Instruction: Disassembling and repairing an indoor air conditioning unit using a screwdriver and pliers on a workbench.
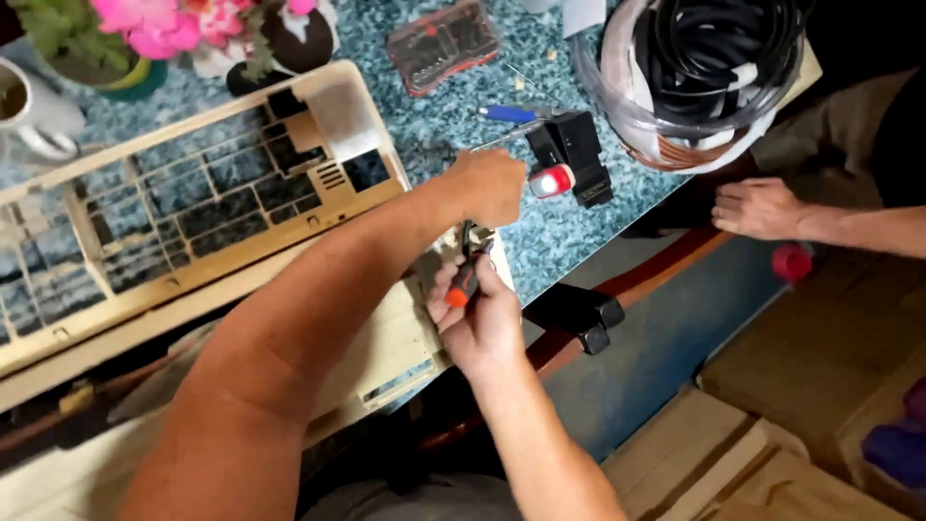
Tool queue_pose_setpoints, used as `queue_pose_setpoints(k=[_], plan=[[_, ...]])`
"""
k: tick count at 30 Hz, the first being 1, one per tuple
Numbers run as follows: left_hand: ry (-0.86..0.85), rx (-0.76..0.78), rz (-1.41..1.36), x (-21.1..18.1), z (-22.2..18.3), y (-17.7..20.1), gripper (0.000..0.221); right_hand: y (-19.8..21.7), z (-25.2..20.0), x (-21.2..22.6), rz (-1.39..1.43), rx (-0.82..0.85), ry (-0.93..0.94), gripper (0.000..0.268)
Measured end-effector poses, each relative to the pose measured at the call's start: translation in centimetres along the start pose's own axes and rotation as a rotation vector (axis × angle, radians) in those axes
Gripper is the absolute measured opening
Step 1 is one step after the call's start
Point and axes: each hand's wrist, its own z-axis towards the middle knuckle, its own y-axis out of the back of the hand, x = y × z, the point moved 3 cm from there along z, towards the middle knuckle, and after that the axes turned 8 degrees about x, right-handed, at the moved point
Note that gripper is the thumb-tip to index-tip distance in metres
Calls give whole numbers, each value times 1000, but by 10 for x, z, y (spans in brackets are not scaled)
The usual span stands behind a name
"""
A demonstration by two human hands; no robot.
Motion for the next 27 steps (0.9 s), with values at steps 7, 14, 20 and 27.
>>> queue_pose_setpoints(k=[7, 14, 20, 27], plan=[[15, 216, -13, 14, 4, -11, 24, -20, -7, -15, 25, -66, -26, 33], [-65, 322, -188, 0, -13, 7, 33, -20, 3, -21, 126, -172, 29, 30], [-114, 348, -361, -14, -37, 36, 42, -41, 4, -21, 242, -181, 83, 30], [-173, 318, -433, -9, -38, 28, 45, -47, 2, -22, 267, -170, 93, 31]])
